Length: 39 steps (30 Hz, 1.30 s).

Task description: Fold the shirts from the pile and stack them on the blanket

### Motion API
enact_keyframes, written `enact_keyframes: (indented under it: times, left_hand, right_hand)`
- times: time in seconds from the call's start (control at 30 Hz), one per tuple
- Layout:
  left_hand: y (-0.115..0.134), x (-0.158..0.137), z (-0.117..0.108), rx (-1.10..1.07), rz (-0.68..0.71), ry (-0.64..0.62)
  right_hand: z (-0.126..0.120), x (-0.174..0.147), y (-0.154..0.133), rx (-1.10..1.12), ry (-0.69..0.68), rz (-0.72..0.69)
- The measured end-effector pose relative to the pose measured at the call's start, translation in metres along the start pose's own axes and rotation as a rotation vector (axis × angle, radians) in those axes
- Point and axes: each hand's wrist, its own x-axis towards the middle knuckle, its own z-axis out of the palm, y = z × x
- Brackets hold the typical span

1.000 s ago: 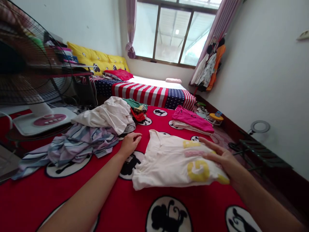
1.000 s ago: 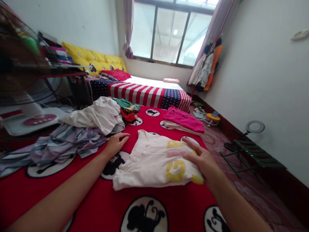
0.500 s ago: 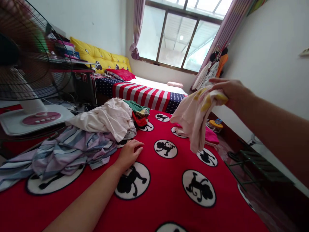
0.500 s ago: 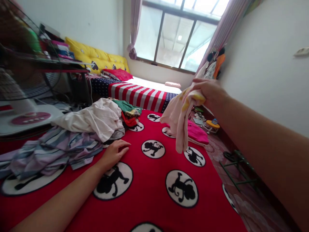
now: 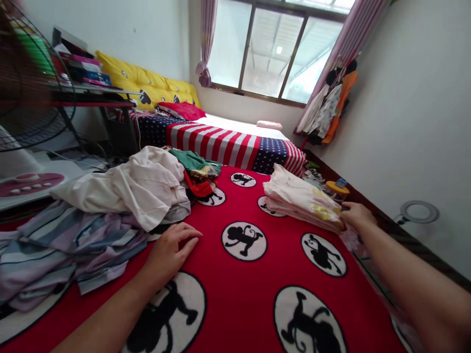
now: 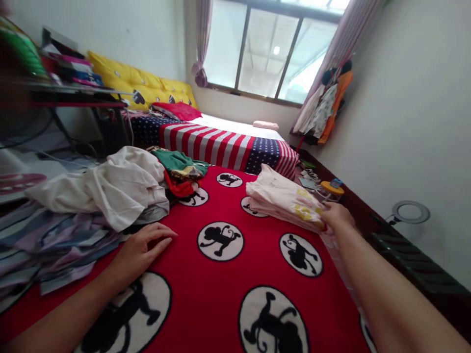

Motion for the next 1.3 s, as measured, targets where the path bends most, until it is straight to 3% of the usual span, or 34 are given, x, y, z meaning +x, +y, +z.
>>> enact_keyframes:
  times: [0.1,0.2,0.4,0.53,0.6,0.67,0.77,0.87,1.0,1.1,1.2,1.3]
  left_hand:
    - [0.0,0.0,0.0,0.022,0.009,0.003]
    - [0.002,-0.001,0.0,0.031,0.015,-0.001]
    - [0.006,-0.001,-0.002,-0.01,0.006,0.008]
    - [0.008,-0.001,-0.003,-0.014,0.009,0.042]
    - [0.008,-0.001,-0.004,-0.011,0.008,0.048]
    - [0.007,-0.002,-0.004,-0.019,0.013,0.059]
    - [0.007,-0.004,-0.003,-0.065,0.031,0.086]
    - [0.01,-0.005,-0.008,-0.028,0.06,0.13]
    - [0.015,-0.004,-0.032,0.328,0.054,0.302]
    - [0.006,-0.003,-0.059,0.564,-0.08,0.417]
    - [-0.016,-0.003,-0.082,0.574,-0.21,0.416]
    - [-0.031,0.0,-0.098,0.377,-0.284,0.472]
  right_hand:
    - [0.015,-0.007,0.002,-0.142,0.06,0.025]
    - [0.035,-0.012,-0.019,-0.168,0.079,-0.084]
    - [0.073,-0.027,-0.046,-0.215,-0.35,-0.194]
    - [0.067,-0.048,-0.079,-0.153,-0.396,-0.284]
    - [0.06,-0.092,-0.102,-0.04,-0.437,-0.408]
    - [0.052,-0.156,-0.122,0.102,-0.551,-0.493]
    - [0.04,-0.256,-0.141,0.249,-0.699,-0.531]
    - [0.031,-0.313,-0.149,0.249,-0.701,-0.542]
    - [0.027,-0.322,-0.151,0.249,-0.644,-0.548]
    - [0.026,-0.316,-0.151,0.247,-0.633,-0.559]
    - [0.026,-0.317,-0.151,0.257,-0.633,-0.559]
    - [0.027,-0.318,-0.15,0.297,-0.63,-0.539]
